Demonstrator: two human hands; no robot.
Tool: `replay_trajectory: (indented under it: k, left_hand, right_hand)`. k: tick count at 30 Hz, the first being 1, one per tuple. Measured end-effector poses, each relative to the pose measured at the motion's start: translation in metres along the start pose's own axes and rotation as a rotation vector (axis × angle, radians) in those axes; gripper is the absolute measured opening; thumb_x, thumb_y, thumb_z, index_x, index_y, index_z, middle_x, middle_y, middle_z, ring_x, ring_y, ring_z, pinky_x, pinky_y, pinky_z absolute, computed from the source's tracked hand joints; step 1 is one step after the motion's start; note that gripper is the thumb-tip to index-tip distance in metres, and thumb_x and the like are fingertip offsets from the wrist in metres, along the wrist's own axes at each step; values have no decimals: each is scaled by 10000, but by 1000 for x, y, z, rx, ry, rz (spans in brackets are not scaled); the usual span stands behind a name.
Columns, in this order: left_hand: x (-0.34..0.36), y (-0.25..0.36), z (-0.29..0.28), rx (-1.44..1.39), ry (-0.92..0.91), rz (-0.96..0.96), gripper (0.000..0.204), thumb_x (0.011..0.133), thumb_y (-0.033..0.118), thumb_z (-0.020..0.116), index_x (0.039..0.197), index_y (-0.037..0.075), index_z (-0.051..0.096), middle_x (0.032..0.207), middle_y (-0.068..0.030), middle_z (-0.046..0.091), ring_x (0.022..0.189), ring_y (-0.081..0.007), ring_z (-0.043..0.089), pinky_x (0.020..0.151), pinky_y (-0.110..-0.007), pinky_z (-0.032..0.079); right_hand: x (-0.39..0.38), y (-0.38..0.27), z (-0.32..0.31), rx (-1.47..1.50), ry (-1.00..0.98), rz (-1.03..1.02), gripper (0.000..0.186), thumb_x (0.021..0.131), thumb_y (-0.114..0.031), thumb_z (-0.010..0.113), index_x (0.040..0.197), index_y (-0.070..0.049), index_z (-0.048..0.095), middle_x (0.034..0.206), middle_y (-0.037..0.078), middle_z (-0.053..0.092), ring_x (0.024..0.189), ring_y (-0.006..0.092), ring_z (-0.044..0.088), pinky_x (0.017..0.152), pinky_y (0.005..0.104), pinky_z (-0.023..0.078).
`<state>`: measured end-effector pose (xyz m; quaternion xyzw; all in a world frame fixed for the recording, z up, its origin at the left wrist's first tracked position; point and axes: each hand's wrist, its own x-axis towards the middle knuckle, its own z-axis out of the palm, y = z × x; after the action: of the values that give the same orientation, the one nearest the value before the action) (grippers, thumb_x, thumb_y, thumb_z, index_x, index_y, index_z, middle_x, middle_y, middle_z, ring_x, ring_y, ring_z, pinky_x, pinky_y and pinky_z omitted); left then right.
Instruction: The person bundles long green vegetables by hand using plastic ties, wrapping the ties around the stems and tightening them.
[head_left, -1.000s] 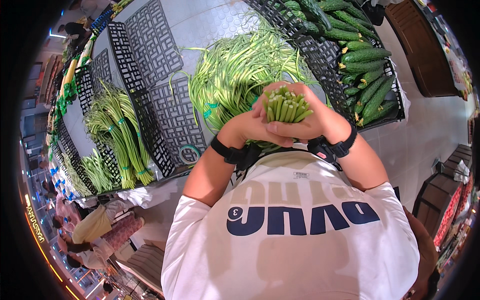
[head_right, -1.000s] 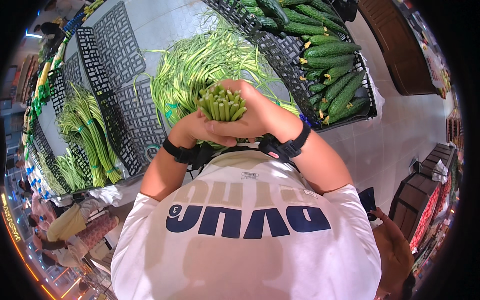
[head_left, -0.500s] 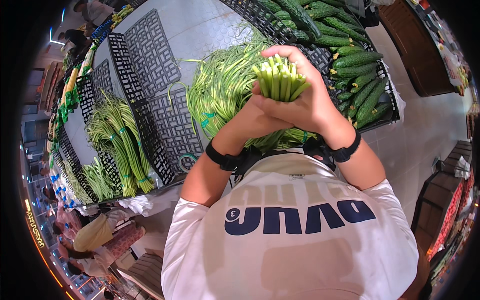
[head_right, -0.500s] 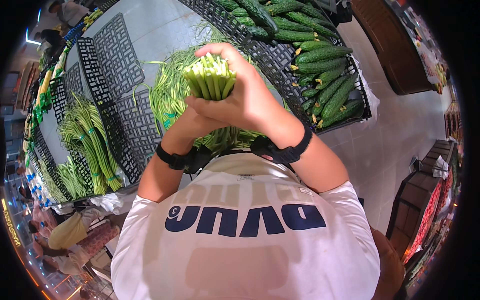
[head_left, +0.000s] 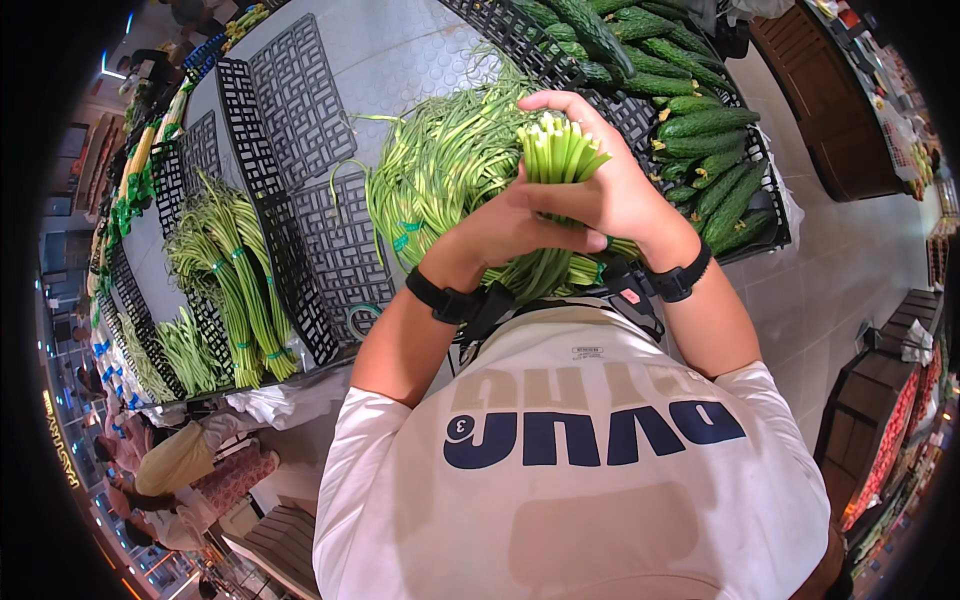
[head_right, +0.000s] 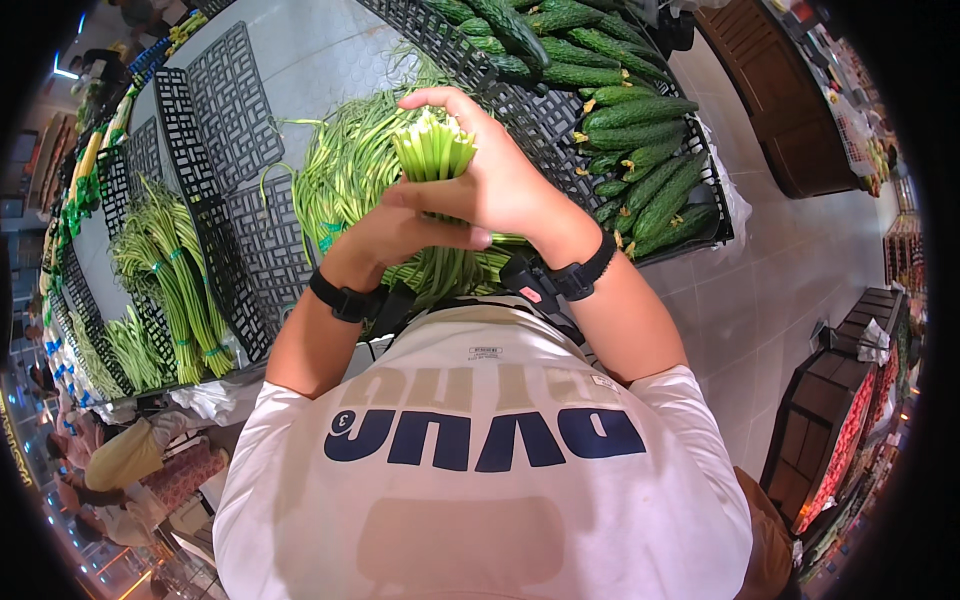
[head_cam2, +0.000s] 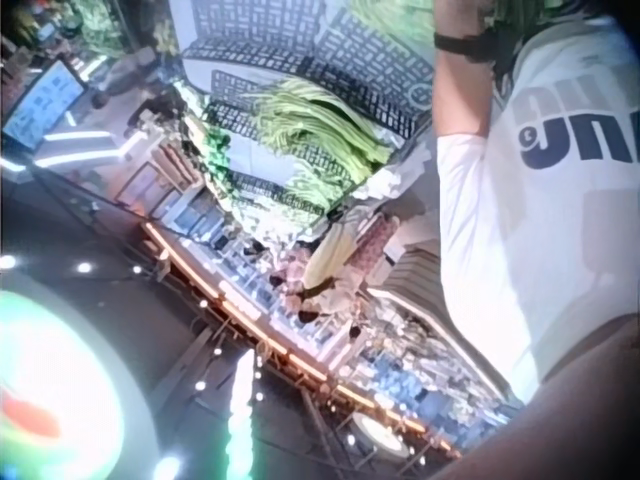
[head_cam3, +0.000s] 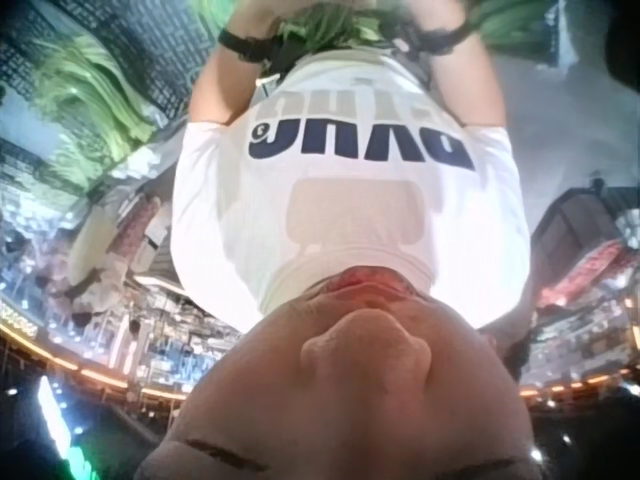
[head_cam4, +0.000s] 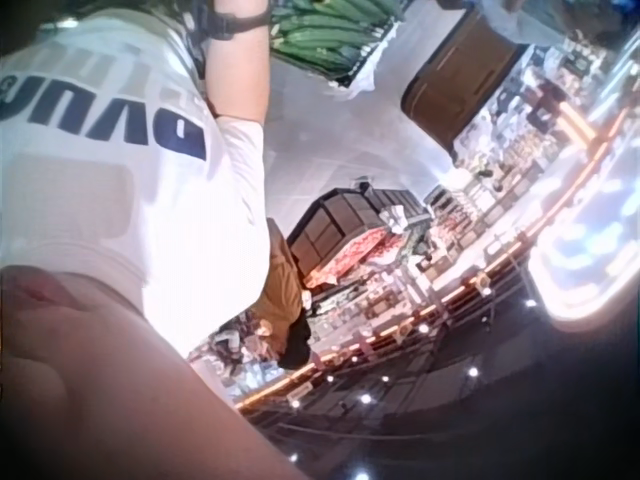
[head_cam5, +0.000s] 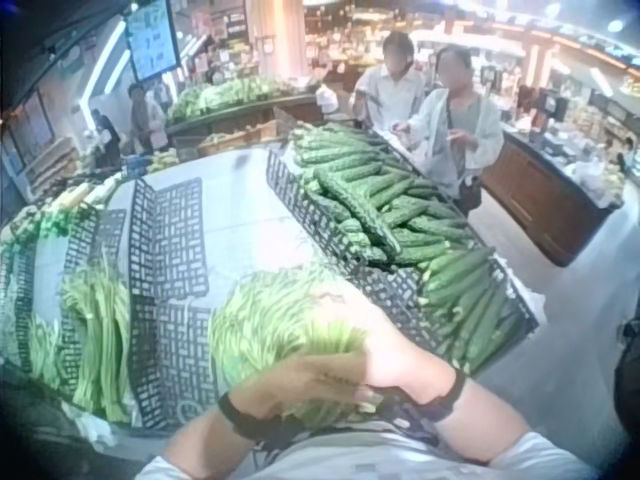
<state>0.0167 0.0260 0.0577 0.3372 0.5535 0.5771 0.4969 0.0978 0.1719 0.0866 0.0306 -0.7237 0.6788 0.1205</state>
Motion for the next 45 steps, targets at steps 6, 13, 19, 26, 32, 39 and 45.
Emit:
replay_trajectory:
  k: [6,13,19,26,32,39,45]
  left_hand:
    - [4,-18,7,-65,102,83,438,810,55,818,1210,27,643,1227,-64,656,1108,-171,627,924,-346,526]
    - [-1,-38,1,267,70,276,473,785,56,811,1225,46,637,1165,-91,663,1070,-234,638,936,-380,512]
    - [-11,-77,-5,367,78,334,497,781,136,823,1245,94,651,1247,-91,645,1204,-276,601,1061,-412,463]
    - [-32,-81,-12,609,-84,544,655,755,123,869,1353,102,602,1341,-78,634,1232,-247,596,1075,-380,465]
    - [-37,-6,16,186,-113,320,962,613,231,987,1438,44,529,1370,-102,618,1218,-222,607,1085,-359,467]
    - [-27,85,9,410,-355,382,588,786,133,889,1296,13,621,1197,-100,700,1122,-203,651,997,-343,530]
    - [-15,70,2,222,-151,266,460,815,194,878,1167,19,639,1032,-61,673,955,-180,655,798,-333,549]
  right_hand:
    - [0,5,7,-220,138,-57,612,867,-77,808,1389,-58,489,890,-12,655,782,64,592,740,259,518]
    - [-10,7,12,-50,117,-136,911,800,-217,908,1504,19,380,1047,60,674,963,143,624,988,315,485]
    - [-23,-5,16,-236,-91,79,504,762,-203,897,1174,-1,688,1012,87,708,994,195,659,899,333,526]
    - [-38,-1,23,-445,-77,-332,282,748,-233,837,966,-88,733,970,94,736,876,266,678,924,419,507]
    - [-43,-50,25,73,-129,-294,312,768,-121,830,1023,-9,689,933,96,726,873,173,702,804,325,569]
    - [-8,-134,28,178,35,-315,293,816,-88,790,1050,35,664,884,80,719,754,127,685,701,293,566]
    - [20,-139,27,297,100,-253,297,915,-61,719,1158,25,572,834,71,666,709,163,668,642,318,569]
